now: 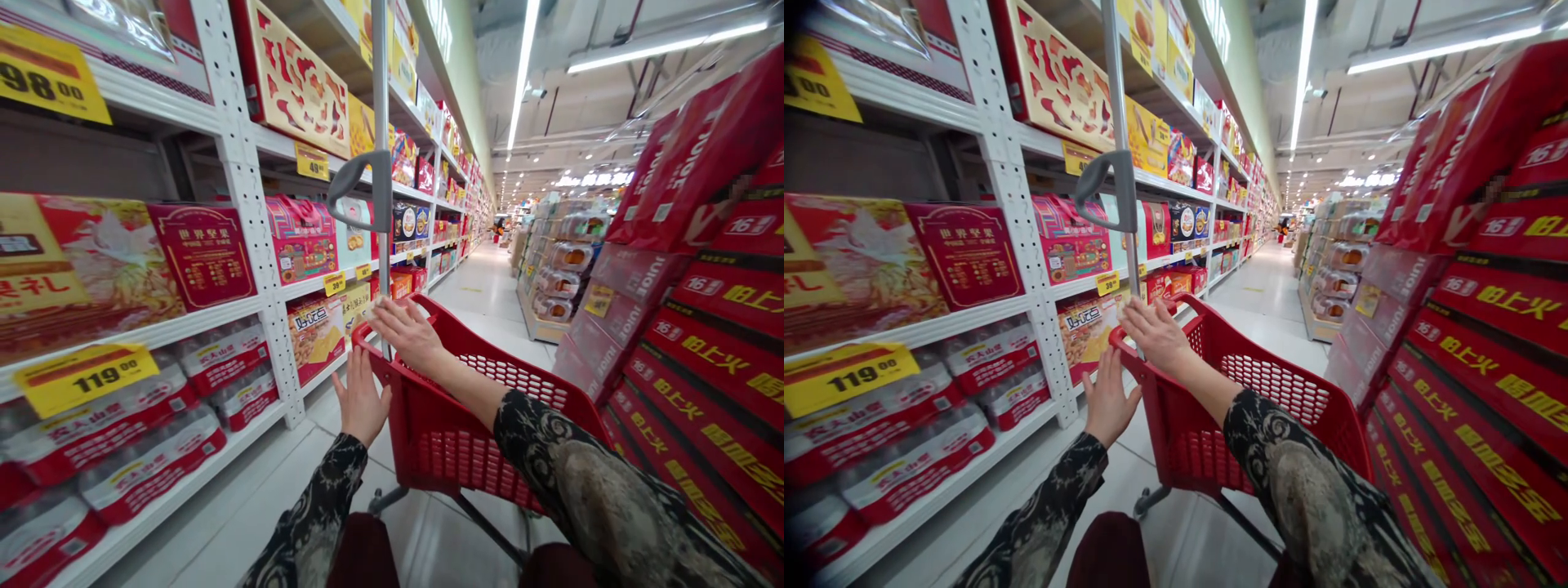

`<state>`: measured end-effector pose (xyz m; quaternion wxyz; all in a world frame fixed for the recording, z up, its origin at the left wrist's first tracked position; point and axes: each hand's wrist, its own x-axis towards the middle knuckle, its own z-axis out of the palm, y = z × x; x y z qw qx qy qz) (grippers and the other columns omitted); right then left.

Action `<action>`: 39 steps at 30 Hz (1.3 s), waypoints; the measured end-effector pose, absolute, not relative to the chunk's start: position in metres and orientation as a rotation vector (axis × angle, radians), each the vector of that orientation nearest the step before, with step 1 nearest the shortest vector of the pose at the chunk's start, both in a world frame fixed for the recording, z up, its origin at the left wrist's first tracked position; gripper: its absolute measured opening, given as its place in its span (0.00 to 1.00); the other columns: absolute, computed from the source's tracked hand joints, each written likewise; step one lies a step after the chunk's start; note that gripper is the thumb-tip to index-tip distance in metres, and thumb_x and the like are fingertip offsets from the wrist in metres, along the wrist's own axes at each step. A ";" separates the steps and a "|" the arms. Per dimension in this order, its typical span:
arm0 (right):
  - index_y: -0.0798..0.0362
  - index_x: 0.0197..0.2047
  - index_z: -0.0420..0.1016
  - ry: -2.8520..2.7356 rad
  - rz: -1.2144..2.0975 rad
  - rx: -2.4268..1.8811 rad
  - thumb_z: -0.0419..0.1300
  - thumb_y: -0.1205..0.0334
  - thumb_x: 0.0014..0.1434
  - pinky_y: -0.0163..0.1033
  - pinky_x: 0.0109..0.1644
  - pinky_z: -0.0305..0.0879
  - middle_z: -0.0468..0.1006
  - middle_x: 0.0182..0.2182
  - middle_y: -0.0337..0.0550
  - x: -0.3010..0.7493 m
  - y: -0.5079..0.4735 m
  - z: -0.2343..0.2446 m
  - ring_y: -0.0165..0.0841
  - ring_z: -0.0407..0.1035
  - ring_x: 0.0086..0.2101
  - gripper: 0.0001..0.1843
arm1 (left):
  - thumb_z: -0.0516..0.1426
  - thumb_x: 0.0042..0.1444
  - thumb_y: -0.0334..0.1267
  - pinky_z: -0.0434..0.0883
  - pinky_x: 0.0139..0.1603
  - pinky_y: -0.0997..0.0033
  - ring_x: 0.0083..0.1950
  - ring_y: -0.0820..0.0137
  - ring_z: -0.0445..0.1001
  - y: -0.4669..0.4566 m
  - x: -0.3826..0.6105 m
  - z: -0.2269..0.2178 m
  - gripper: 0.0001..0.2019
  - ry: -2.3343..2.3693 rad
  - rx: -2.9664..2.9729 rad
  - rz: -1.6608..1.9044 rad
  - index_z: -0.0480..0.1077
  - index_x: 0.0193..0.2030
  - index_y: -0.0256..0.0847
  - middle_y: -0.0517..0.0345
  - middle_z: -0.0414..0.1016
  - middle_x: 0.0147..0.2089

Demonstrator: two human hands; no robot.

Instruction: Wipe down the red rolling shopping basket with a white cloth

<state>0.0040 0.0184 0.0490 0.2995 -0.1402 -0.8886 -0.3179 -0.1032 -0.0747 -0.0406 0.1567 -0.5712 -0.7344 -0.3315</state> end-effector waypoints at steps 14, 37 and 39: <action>0.54 0.60 0.58 -2.357 -0.768 -0.431 0.46 0.71 0.62 0.59 0.64 0.37 0.59 0.61 0.47 -0.007 0.027 0.062 0.40 0.44 0.63 0.23 | 0.51 0.53 0.37 0.46 0.63 0.41 0.68 0.57 0.45 -0.080 -0.103 -0.049 0.33 -2.136 -1.639 -0.838 0.45 0.65 0.31 0.38 0.46 0.68; 0.58 0.54 0.65 -2.599 -0.540 -0.485 0.52 0.68 0.60 0.56 0.61 0.51 0.66 0.56 0.53 0.015 -0.020 -0.141 0.42 0.53 0.60 0.18 | 0.51 0.51 0.34 0.45 0.63 0.40 0.68 0.56 0.45 -0.105 -0.108 -0.117 0.34 -2.259 -1.727 -0.655 0.46 0.65 0.31 0.37 0.45 0.68; 0.58 0.54 0.65 -2.609 -0.525 -0.472 0.52 0.68 0.59 0.55 0.61 0.52 0.66 0.56 0.52 0.021 -0.025 -0.144 0.42 0.52 0.60 0.18 | 0.51 0.51 0.34 0.44 0.63 0.41 0.68 0.57 0.46 -0.105 -0.108 -0.119 0.34 -2.253 -1.739 -0.654 0.46 0.65 0.31 0.38 0.45 0.68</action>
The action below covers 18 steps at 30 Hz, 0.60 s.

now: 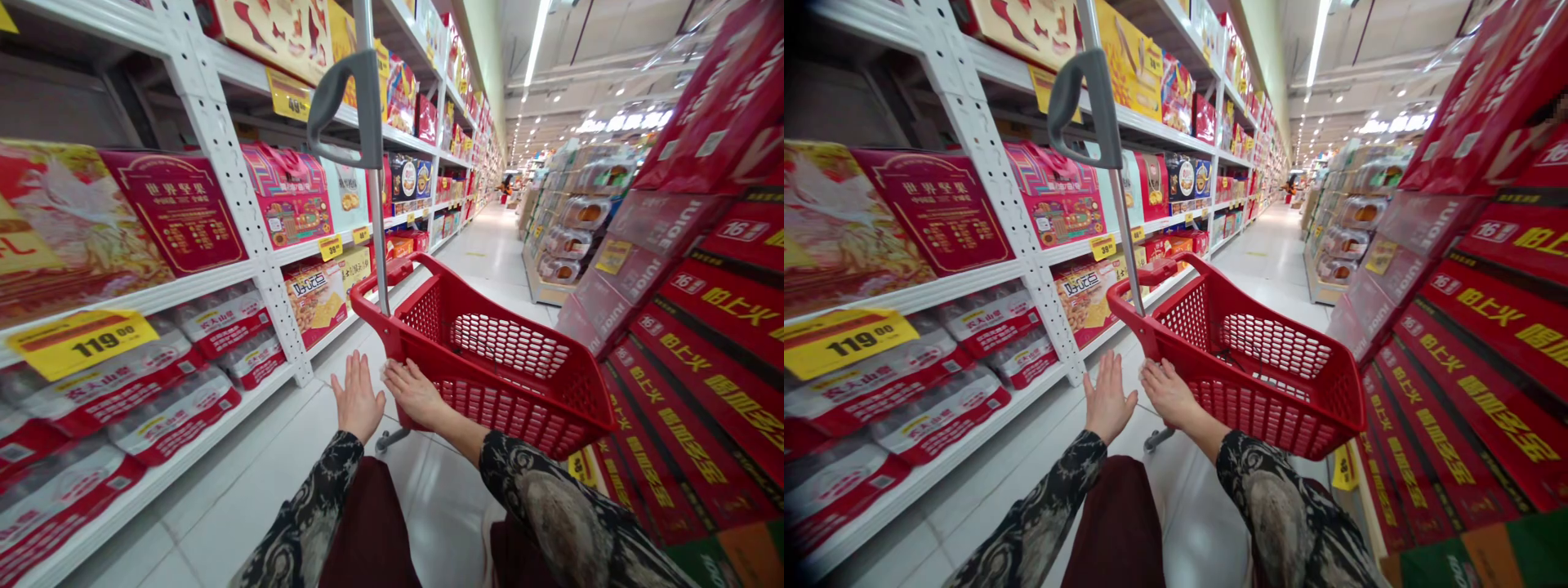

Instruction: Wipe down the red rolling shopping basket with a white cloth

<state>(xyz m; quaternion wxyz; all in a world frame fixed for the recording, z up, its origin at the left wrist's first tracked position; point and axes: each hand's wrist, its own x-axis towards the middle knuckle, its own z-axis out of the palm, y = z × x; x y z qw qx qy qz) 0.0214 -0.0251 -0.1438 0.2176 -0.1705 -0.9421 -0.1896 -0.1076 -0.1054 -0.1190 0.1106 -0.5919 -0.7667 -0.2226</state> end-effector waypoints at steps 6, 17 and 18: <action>0.52 0.60 0.59 -2.445 -0.536 -0.541 0.47 0.68 0.63 0.56 0.64 0.42 0.59 0.61 0.46 0.029 -0.020 -0.099 0.39 0.43 0.63 0.22 | 0.51 0.51 0.34 0.45 0.63 0.40 0.69 0.56 0.44 -0.103 -0.100 -0.116 0.34 -2.245 -1.752 -0.659 0.45 0.65 0.30 0.38 0.44 0.68; 0.62 0.54 0.65 -2.636 -0.467 -0.535 0.48 0.69 0.61 0.53 0.60 0.53 0.68 0.54 0.54 0.046 -0.025 -0.167 0.41 0.55 0.58 0.18 | 0.50 0.50 0.33 0.43 0.63 0.40 0.69 0.57 0.44 -0.114 -0.078 -0.134 0.34 -2.211 -1.886 -0.594 0.45 0.65 0.29 0.38 0.44 0.68; 0.62 0.54 0.65 -2.642 -0.436 -0.540 0.49 0.69 0.61 0.53 0.60 0.53 0.68 0.54 0.54 0.048 -0.027 -0.169 0.41 0.56 0.58 0.18 | 0.51 0.50 0.33 0.42 0.64 0.40 0.69 0.57 0.44 -0.115 -0.077 -0.136 0.35 -2.211 -1.902 -0.616 0.45 0.65 0.30 0.38 0.44 0.68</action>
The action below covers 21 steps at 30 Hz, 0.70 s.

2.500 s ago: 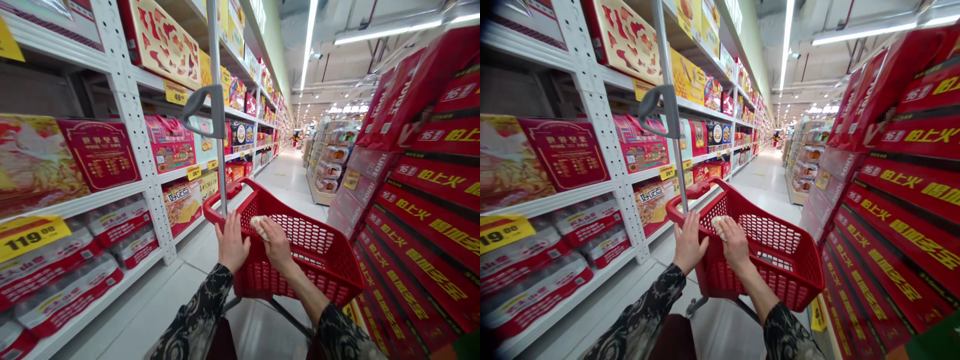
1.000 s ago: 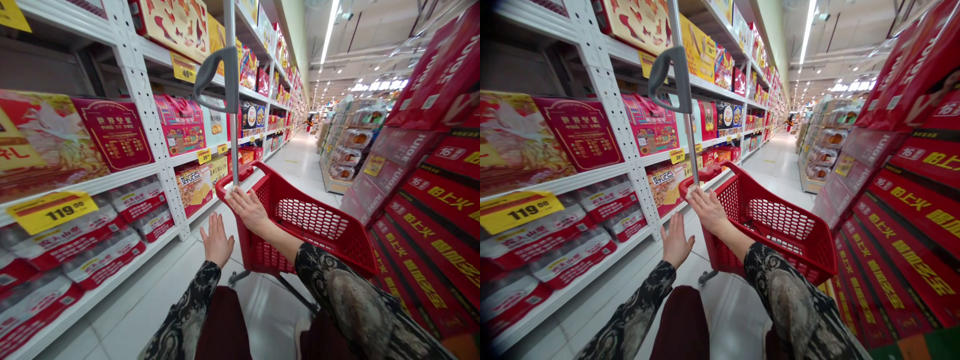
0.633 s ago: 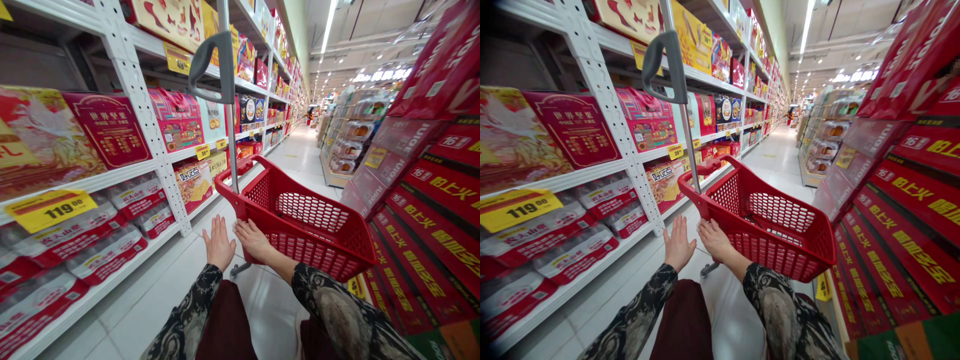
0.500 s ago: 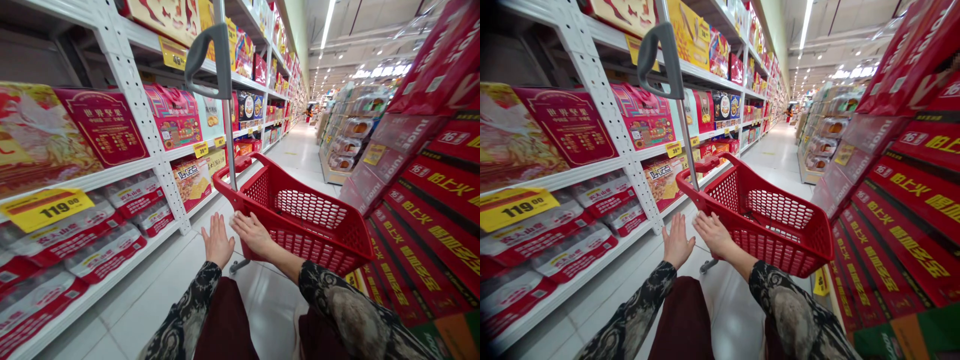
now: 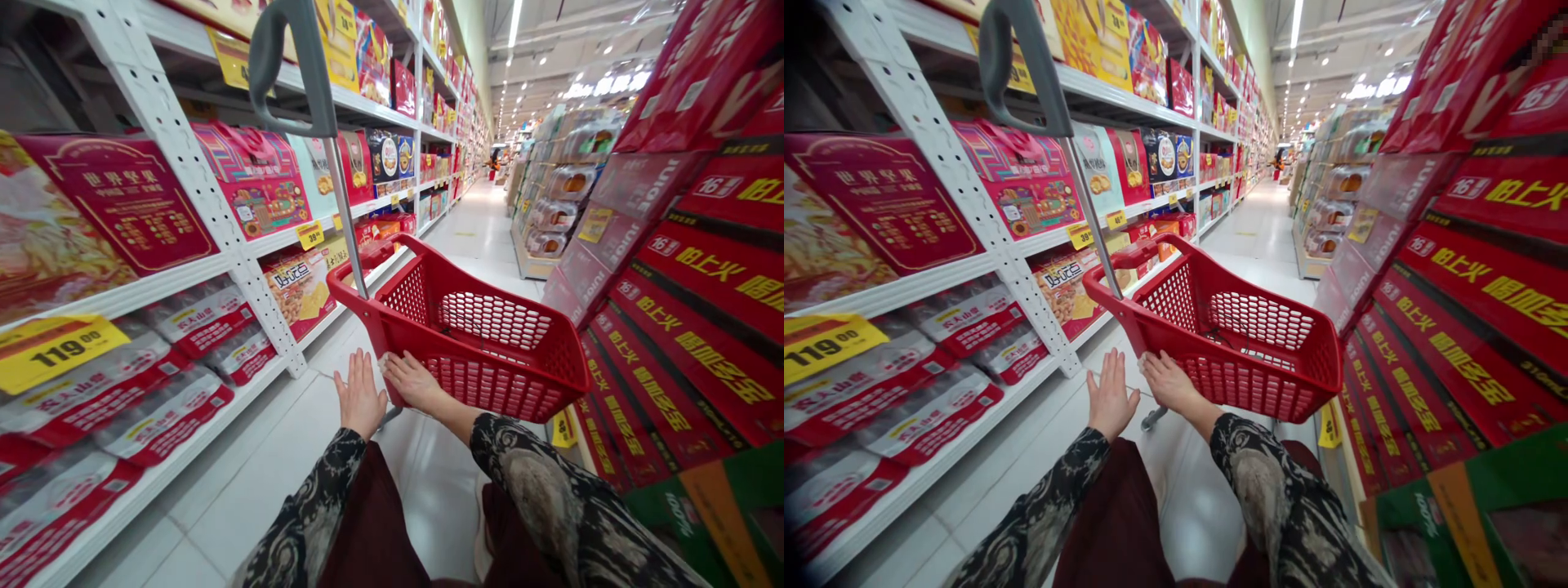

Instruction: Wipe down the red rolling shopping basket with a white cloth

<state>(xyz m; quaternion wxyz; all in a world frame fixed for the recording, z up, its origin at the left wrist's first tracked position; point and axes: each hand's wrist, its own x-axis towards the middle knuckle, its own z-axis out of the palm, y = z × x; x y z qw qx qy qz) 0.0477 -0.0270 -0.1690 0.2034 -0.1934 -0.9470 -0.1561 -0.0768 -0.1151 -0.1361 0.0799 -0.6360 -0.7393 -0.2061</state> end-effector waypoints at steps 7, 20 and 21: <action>0.54 0.57 0.63 -2.354 -0.060 -0.850 0.52 0.67 0.59 0.49 0.60 0.52 0.62 0.59 0.50 0.049 -0.036 -0.130 0.38 0.52 0.60 0.22 | 0.55 0.48 0.35 0.46 0.65 0.49 0.67 0.58 0.50 -0.101 -0.065 -0.139 0.32 -2.434 -1.813 -1.616 0.54 0.62 0.36 0.42 0.52 0.66; 0.56 0.59 0.60 -2.302 0.178 -0.763 0.56 0.66 0.51 0.52 0.59 0.54 0.63 0.58 0.52 0.072 -0.059 -0.133 0.41 0.54 0.59 0.31 | 0.52 0.55 0.35 0.71 0.46 0.71 0.46 0.71 0.73 -0.104 -0.028 -0.101 0.13 -2.543 -1.062 -3.579 0.69 0.47 0.41 0.57 0.74 0.47; 0.56 0.59 0.61 -2.311 0.157 -0.747 0.56 0.67 0.52 0.49 0.58 0.56 0.65 0.57 0.51 0.075 -0.058 -0.135 0.40 0.56 0.57 0.29 | 0.53 0.55 0.38 0.72 0.43 0.70 0.43 0.70 0.74 -0.105 -0.029 -0.103 0.13 -2.658 -1.141 -3.499 0.68 0.47 0.42 0.56 0.75 0.45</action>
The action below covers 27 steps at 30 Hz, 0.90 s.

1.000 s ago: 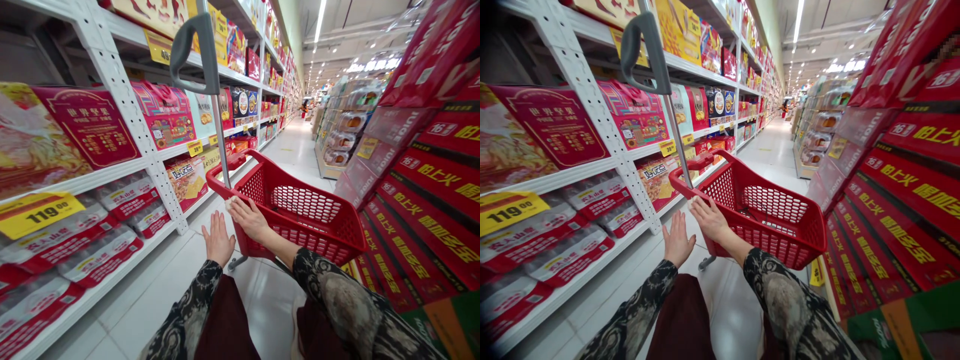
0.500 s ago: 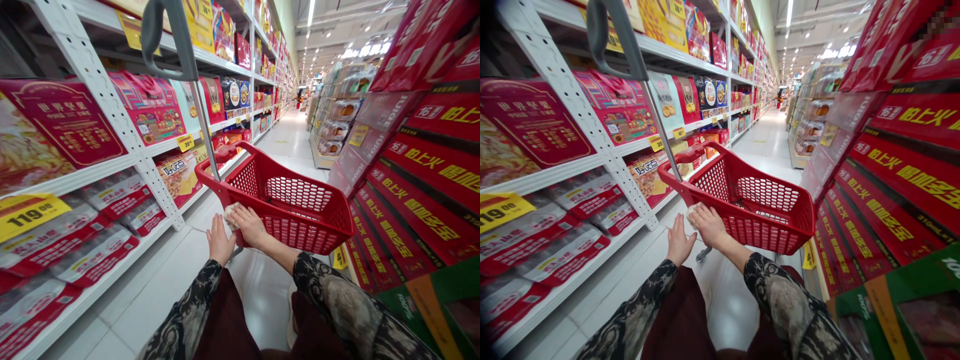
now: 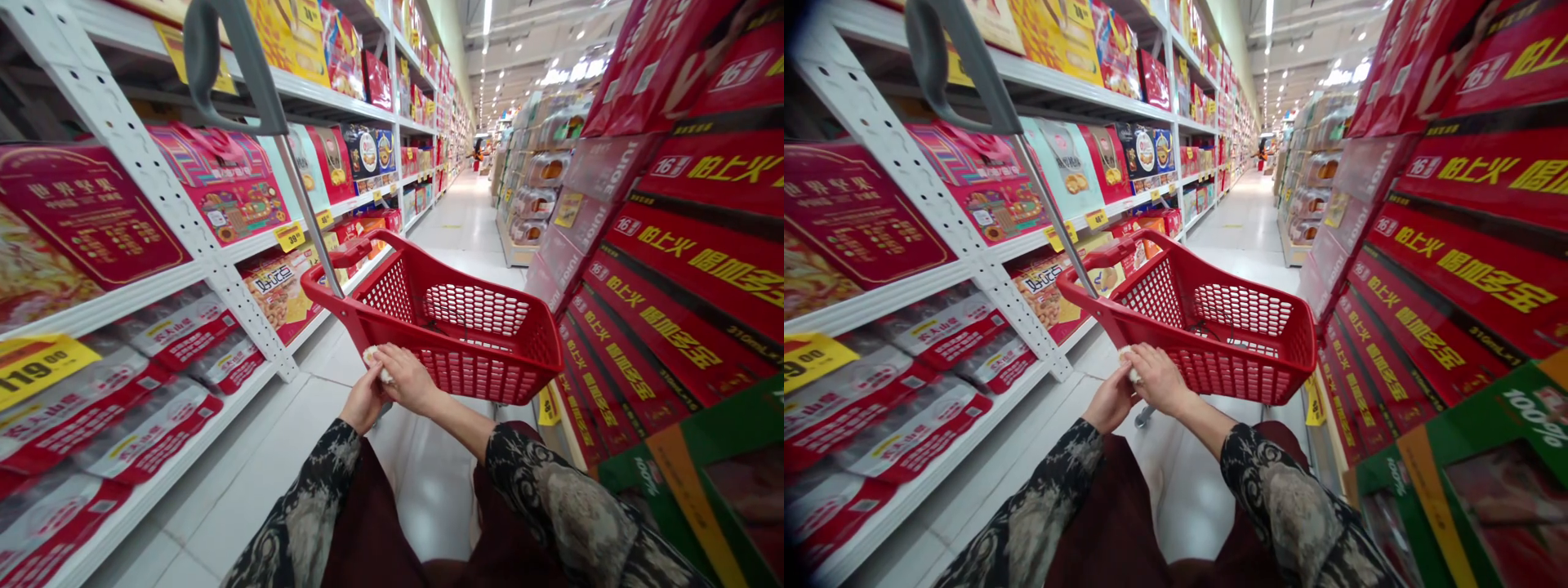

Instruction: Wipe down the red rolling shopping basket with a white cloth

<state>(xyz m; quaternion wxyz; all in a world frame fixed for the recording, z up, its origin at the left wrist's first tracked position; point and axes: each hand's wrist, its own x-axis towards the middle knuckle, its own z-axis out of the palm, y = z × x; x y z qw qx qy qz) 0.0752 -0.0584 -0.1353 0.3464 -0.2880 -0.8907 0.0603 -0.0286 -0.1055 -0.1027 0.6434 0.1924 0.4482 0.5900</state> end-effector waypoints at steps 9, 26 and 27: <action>0.54 0.58 0.62 -2.172 -0.420 -0.726 0.46 0.69 0.63 0.52 0.64 0.45 0.63 0.58 0.47 0.100 -0.025 -0.108 0.37 0.48 0.62 0.21 | 0.56 0.47 0.39 0.60 0.59 0.56 0.57 0.61 0.65 -0.092 -0.043 -0.145 0.22 1.822 1.317 1.267 0.65 0.50 0.37 0.46 0.68 0.54; 0.54 0.59 0.61 -2.253 -0.530 -0.633 0.45 0.67 0.64 0.53 0.64 0.45 0.63 0.59 0.45 0.096 -0.027 -0.114 0.39 0.49 0.61 0.20 | 0.53 0.48 0.34 0.47 0.62 0.39 0.69 0.56 0.43 -0.113 -0.029 -0.157 0.37 2.329 1.937 0.633 0.44 0.65 0.33 0.39 0.46 0.68; 0.54 0.59 0.61 -2.232 -0.530 -0.644 0.45 0.67 0.64 0.54 0.64 0.44 0.62 0.59 0.45 0.092 -0.024 -0.108 0.39 0.47 0.62 0.21 | 0.53 0.48 0.34 0.47 0.62 0.39 0.69 0.56 0.43 -0.112 -0.028 -0.157 0.37 2.331 1.928 0.645 0.43 0.65 0.33 0.39 0.45 0.68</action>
